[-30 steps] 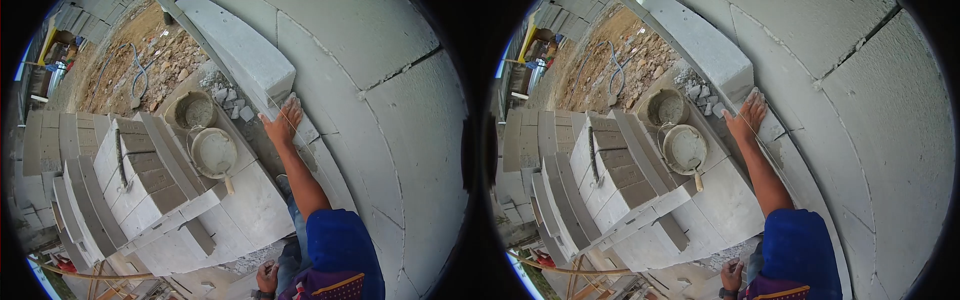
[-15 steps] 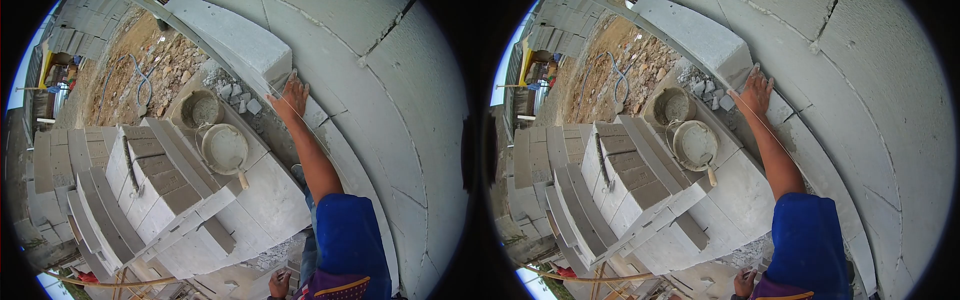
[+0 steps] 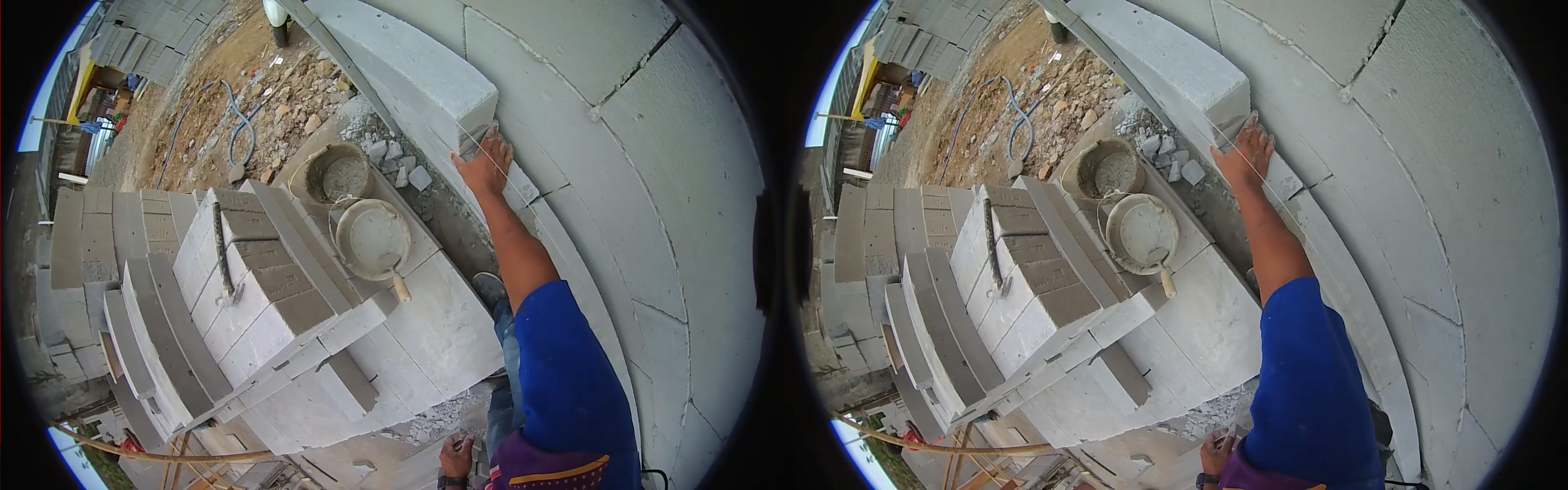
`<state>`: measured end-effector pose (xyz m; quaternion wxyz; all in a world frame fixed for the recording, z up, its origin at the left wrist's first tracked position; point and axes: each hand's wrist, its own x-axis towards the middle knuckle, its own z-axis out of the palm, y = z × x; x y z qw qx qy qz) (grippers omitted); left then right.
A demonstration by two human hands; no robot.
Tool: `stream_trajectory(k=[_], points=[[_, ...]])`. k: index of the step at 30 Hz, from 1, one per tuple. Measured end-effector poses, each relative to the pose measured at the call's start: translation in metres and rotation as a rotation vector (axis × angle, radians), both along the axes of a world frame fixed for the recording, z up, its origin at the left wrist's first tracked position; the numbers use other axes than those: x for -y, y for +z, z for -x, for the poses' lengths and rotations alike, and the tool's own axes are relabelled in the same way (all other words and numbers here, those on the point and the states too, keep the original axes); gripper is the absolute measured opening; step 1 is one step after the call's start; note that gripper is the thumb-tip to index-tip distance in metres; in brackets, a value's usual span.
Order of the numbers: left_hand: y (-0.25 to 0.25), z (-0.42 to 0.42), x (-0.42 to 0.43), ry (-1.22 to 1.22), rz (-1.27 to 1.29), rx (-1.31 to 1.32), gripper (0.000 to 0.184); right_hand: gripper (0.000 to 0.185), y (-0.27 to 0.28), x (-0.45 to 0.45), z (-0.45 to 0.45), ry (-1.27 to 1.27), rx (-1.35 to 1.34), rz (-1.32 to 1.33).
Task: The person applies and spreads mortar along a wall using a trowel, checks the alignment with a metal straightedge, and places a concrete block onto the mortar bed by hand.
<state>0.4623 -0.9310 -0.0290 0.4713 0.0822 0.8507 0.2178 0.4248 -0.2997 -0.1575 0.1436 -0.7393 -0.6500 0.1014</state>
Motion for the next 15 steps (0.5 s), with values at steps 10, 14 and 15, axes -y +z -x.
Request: stream_trajectory(k=[10, 14, 15], points=[[-0.017, -0.003, -0.002, 0.005, -0.022, 0.004, 0.037, 0.116, -0.003, 0.001, 0.001, 0.011, 0.036, -0.058], [-0.009, 0.003, -0.008, 0.043, -0.024, -0.004, 0.038, 0.115, -0.003, -0.001, 0.000, 0.015, 0.036, -0.036], [-0.010, 0.003, -0.006, 0.016, -0.027, -0.023, 0.038, 0.115, -0.005, -0.001, -0.001, 0.015, 0.048, -0.043]])
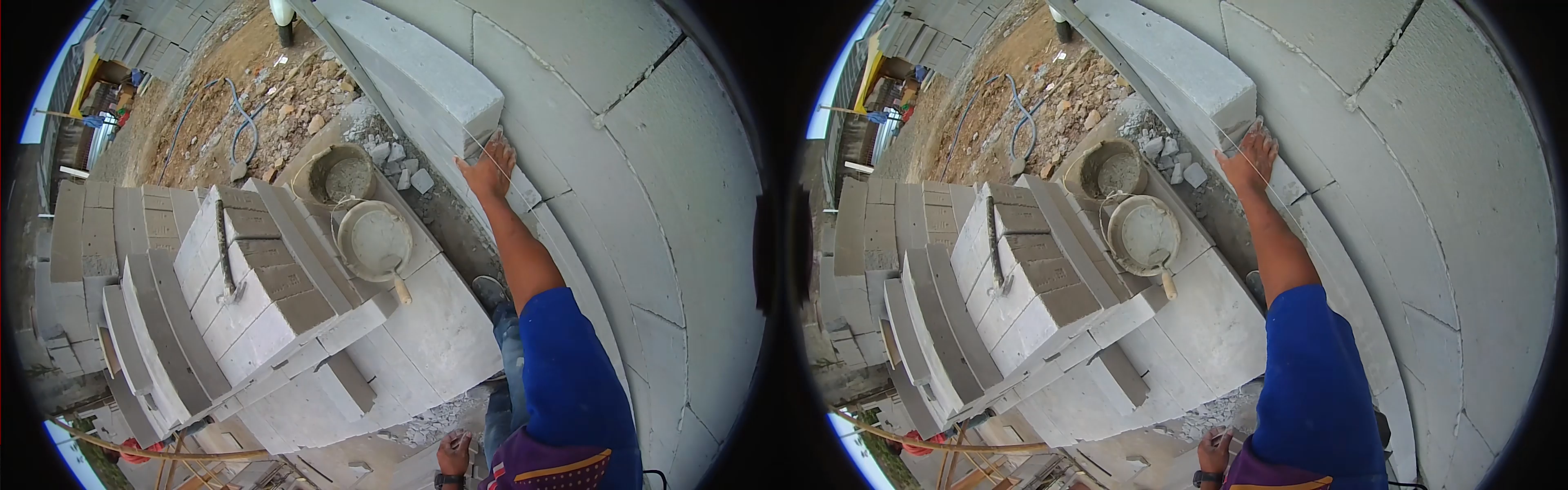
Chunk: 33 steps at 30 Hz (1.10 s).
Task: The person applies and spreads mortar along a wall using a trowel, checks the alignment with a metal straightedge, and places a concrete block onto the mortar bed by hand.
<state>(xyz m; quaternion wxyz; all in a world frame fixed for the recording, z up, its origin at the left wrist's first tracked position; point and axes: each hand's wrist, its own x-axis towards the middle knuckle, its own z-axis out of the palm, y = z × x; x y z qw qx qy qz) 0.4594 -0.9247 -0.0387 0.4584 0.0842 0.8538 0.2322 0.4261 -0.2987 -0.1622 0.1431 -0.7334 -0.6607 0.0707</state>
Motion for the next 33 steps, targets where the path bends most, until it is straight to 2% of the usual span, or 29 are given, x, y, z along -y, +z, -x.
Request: stream_trajectory(k=[8, 22, 33], points=[[-0.004, 0.000, 0.006, -0.017, -0.005, -0.025, 0.035, 0.115, -0.005, 0.000, 0.001, 0.012, -0.013, -0.017], [-0.018, 0.005, 0.012, -0.051, -0.006, -0.060, 0.042, 0.115, -0.004, -0.001, -0.001, 0.024, -0.031, -0.002], [-0.003, 0.013, -0.007, -0.012, -0.037, -0.025, 0.044, 0.117, -0.007, -0.001, -0.003, 0.039, -0.031, -0.022]])
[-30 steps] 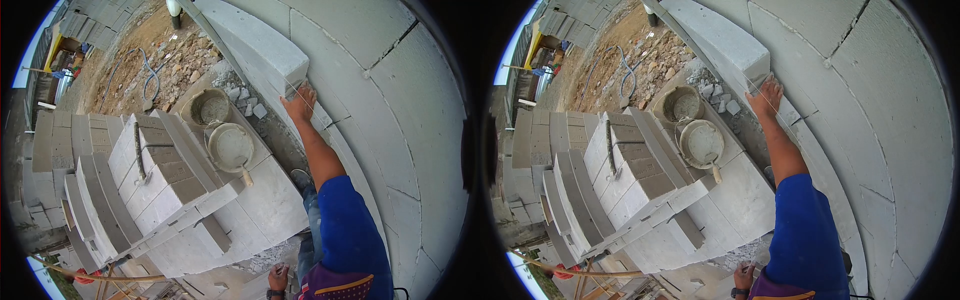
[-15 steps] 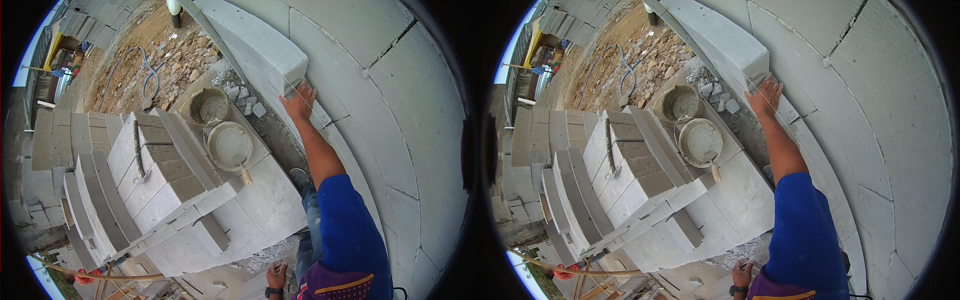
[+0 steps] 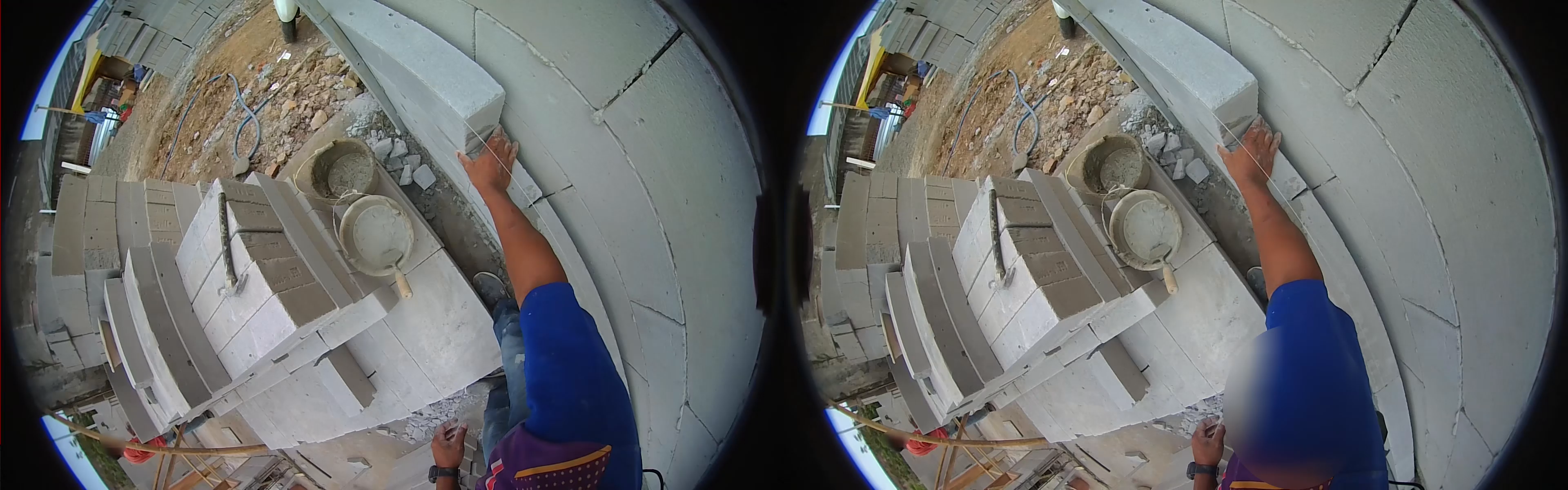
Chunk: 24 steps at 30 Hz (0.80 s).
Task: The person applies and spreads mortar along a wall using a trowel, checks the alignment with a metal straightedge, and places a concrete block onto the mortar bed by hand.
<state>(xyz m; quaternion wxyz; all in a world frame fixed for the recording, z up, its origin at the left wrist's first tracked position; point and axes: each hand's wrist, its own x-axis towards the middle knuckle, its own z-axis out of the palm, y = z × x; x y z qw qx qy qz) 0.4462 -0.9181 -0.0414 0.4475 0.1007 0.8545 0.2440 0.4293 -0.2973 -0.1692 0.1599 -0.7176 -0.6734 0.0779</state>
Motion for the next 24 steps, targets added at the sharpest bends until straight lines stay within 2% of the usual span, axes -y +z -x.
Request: stream_trajectory(k=[5, 8, 12, 15, 18, 21, 24], points=[[0.005, 0.025, -0.018, -0.076, 0.005, -0.058, 0.043, 0.118, 0.001, -0.001, 0.001, -0.010, -0.015, 0.020], [0.005, 0.043, -0.028, -0.086, -0.077, -0.112, 0.040, 0.118, 0.000, -0.001, 0.001, -0.016, -0.018, 0.015], [0.008, 0.058, -0.038, -0.009, -0.085, -0.044, 0.042, 0.118, 0.003, -0.002, 0.001, -0.025, -0.023, 0.021], [0.010, 0.059, -0.047, -0.053, -0.104, -0.061, 0.043, 0.118, 0.004, 0.000, 0.002, -0.034, -0.028, 0.024], [0.031, 0.075, -0.076, -0.244, -0.109, -0.213, 0.039, 0.118, 0.004, -0.001, 0.004, -0.041, -0.024, 0.029], [0.039, 0.117, -0.094, -0.294, -0.177, -0.357, 0.040, 0.118, 0.006, -0.001, 0.003, -0.042, -0.017, 0.027], [0.057, 0.177, -0.126, -0.269, -0.293, -0.499, 0.030, 0.117, 0.007, 0.000, 0.003, -0.039, -0.028, 0.030]])
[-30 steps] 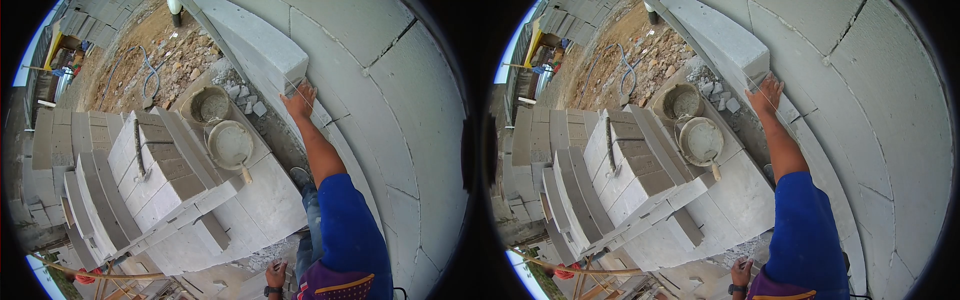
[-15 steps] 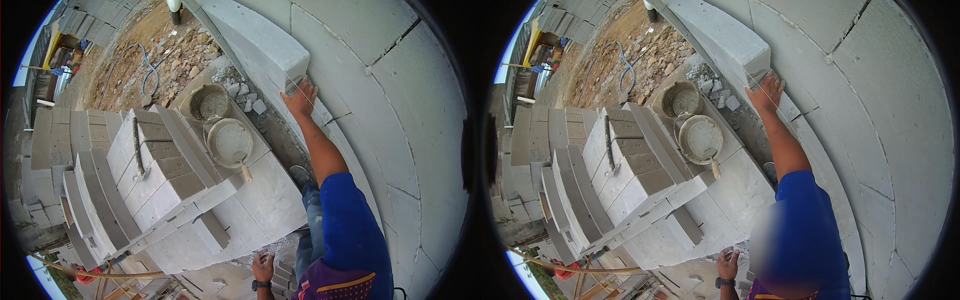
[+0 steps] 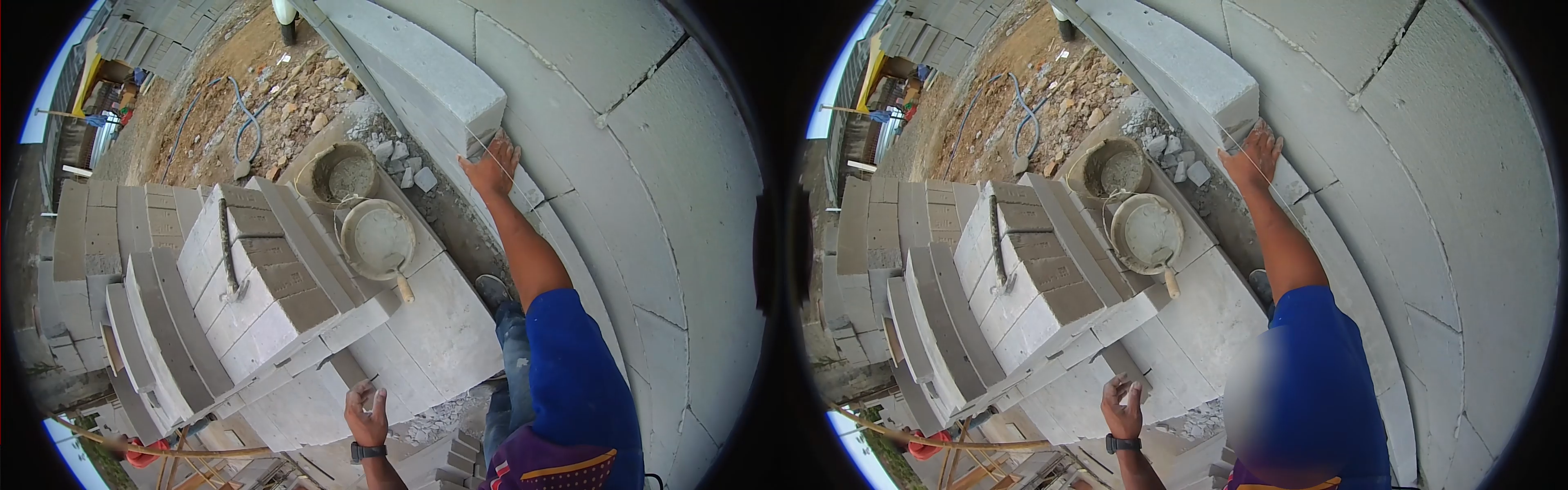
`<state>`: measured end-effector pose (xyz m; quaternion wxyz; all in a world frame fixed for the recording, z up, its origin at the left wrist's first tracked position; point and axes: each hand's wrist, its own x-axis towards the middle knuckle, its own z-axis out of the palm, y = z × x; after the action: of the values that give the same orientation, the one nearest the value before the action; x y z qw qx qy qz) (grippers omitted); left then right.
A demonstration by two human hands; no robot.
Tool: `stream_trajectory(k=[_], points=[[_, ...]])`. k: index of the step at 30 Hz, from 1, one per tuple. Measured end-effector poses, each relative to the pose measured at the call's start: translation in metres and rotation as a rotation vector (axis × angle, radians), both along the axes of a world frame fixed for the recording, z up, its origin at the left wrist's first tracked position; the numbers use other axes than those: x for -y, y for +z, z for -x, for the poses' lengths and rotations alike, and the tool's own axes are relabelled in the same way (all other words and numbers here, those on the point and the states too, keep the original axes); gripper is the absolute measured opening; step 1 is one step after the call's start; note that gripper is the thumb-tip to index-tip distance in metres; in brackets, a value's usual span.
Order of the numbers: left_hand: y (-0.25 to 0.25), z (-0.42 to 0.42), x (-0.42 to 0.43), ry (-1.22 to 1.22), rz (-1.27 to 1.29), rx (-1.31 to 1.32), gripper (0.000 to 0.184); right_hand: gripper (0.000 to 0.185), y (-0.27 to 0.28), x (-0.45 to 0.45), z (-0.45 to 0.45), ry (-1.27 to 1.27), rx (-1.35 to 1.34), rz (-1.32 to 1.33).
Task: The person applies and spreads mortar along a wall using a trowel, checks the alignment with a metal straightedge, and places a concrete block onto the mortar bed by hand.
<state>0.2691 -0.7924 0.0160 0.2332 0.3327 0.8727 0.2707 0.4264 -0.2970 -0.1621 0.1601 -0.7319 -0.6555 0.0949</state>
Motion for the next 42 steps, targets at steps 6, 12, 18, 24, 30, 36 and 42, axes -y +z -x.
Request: stream_trajectory(k=[6, 12, 18, 24, 30, 36, 42], points=[[0.048, 0.111, -0.076, -0.070, -0.097, -0.361, 0.032, 0.117, 0.001, -0.001, 0.001, -0.003, 0.019, 0.020], [-0.014, 0.204, -0.095, -0.126, 0.078, -0.690, 0.058, 0.116, 0.005, -0.002, 0.002, -0.016, 0.019, 0.056], [-0.058, 0.223, -0.101, 0.001, 0.225, -0.716, 0.071, 0.115, 0.011, -0.001, 0.005, -0.033, 0.047, 0.094], [-0.054, 0.243, -0.118, 0.097, 0.248, -0.727, 0.092, 0.115, -0.002, -0.003, 0.007, -0.035, 0.085, 0.038], [-0.076, 0.258, -0.123, 0.162, 0.300, -0.653, 0.099, 0.122, -0.009, -0.001, 0.010, -0.065, 0.136, 0.084], [-0.072, 0.255, -0.128, 0.181, 0.235, -0.628, 0.095, 0.100, -0.042, 0.076, 0.044, 0.247, -0.016, -0.431], [-0.070, 0.255, -0.131, 0.162, 0.198, -0.619, 0.095, 0.086, -0.128, 0.224, 0.150, 0.607, -0.063, 0.841]])
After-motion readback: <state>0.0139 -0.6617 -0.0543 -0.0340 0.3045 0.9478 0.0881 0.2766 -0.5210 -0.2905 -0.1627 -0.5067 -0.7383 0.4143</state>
